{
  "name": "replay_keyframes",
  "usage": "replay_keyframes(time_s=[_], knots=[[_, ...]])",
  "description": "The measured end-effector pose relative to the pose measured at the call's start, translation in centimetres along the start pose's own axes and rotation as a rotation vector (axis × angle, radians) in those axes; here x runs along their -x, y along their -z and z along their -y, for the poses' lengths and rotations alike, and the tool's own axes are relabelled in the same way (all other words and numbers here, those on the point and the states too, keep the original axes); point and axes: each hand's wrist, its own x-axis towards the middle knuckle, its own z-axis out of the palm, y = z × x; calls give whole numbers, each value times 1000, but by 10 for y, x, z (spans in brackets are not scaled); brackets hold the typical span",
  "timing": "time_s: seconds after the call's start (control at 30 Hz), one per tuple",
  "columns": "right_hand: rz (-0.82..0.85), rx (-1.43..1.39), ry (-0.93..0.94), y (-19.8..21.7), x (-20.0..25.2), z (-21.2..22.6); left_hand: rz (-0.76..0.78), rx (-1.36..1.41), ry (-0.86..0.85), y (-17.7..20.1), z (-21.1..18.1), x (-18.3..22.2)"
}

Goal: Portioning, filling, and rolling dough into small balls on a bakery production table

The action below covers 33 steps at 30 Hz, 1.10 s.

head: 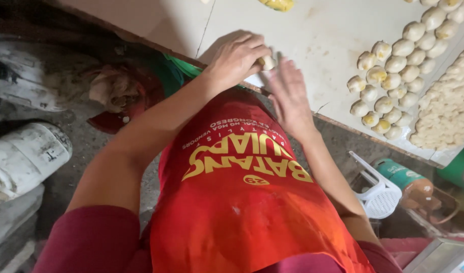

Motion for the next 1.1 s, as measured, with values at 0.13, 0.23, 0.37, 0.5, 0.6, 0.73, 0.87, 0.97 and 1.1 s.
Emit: replay_keyframes(time_s=[0.13,0.23,0.37,0.5,0.6,0.73,0.87,0.97,1.1], knots=[[-54,-33,-201,-16,8,-39,13,429,104,15,-14,-7],[-88,-314,-94,-13,-14,-38,203,836,468,45,-32,-21],[-112,-600,-183,3,-29,-23,245,1030,676,37,-16,-19],[-90,-590,-203,5,-33,-23,139,822,721,24,-17,-16],[-72,-417,-222,2,-39,-25,135,466,701,11,-25,-26],[-101,-217,-246,-7,-46,-41,69,148,416,-19,-25,-34],[-106,-80,-181,11,-54,-33,445,45,411,10,-32,-36],[-99,-255,-73,22,-53,-14,487,-122,440,12,-27,-26],[-175,-141,-459,-14,-28,-26,172,-22,250,-4,-22,-17]])
